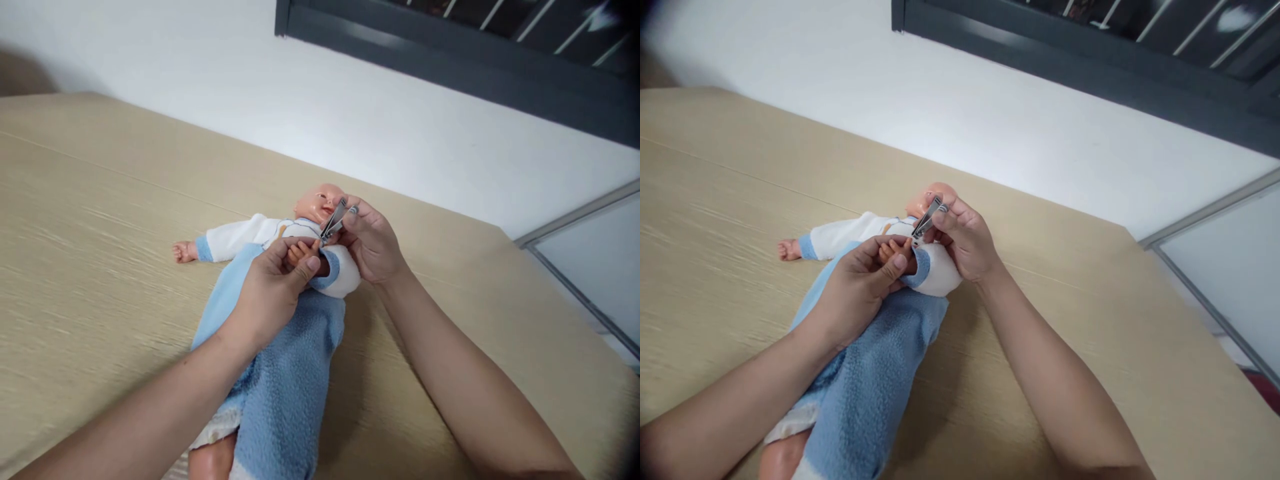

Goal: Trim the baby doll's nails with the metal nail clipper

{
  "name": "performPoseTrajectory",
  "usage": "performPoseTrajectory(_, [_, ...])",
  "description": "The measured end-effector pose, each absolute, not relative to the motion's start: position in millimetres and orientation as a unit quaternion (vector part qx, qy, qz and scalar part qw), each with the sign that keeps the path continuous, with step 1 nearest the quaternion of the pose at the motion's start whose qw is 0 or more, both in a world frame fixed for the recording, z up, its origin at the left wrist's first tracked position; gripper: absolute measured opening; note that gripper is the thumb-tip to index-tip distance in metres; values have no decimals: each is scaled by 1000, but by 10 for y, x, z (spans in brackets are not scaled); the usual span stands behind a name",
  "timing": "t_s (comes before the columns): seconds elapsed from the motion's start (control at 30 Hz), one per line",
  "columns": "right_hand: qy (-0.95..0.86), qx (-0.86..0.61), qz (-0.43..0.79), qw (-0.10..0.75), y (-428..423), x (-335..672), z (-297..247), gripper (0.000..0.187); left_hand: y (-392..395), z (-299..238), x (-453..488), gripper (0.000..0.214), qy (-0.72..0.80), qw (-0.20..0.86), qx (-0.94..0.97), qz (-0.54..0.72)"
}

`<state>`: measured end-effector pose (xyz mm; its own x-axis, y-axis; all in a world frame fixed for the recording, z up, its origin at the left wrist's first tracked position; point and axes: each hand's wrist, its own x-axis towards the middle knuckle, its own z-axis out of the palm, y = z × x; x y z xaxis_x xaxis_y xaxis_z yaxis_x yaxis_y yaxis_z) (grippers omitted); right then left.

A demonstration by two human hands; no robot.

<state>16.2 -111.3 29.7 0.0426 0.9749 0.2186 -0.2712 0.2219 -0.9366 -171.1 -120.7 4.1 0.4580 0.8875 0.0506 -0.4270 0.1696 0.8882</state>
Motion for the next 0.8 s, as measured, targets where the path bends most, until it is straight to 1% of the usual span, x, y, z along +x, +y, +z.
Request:
performPoseTrajectory(0.07, [-472, -370, 508, 618, -1105, 175, 288, 41, -1209, 50, -1715, 38, 254, 723, 455, 453])
performPoseTrajectory(0.3, [-476, -372, 513, 610, -1097, 190, 273, 44, -1204, 53, -1722, 36, 247, 729, 451, 452])
performPoseTrajectory(0.53, [-482, -362, 514, 610, -1100, 193, 265, 38, -1209, 58, -1718, 36, 247, 728, 453, 452])
performPoseTrajectory(0.7, [-483, -369, 508, 610, -1099, 185, 270, 41, -1210, 51, -1718, 36, 251, 724, 458, 452])
performPoseTrajectory(0.8, [-486, -367, 505, 611, -1105, 177, 276, 36, -1209, 56, -1714, 38, 248, 730, 448, 453])
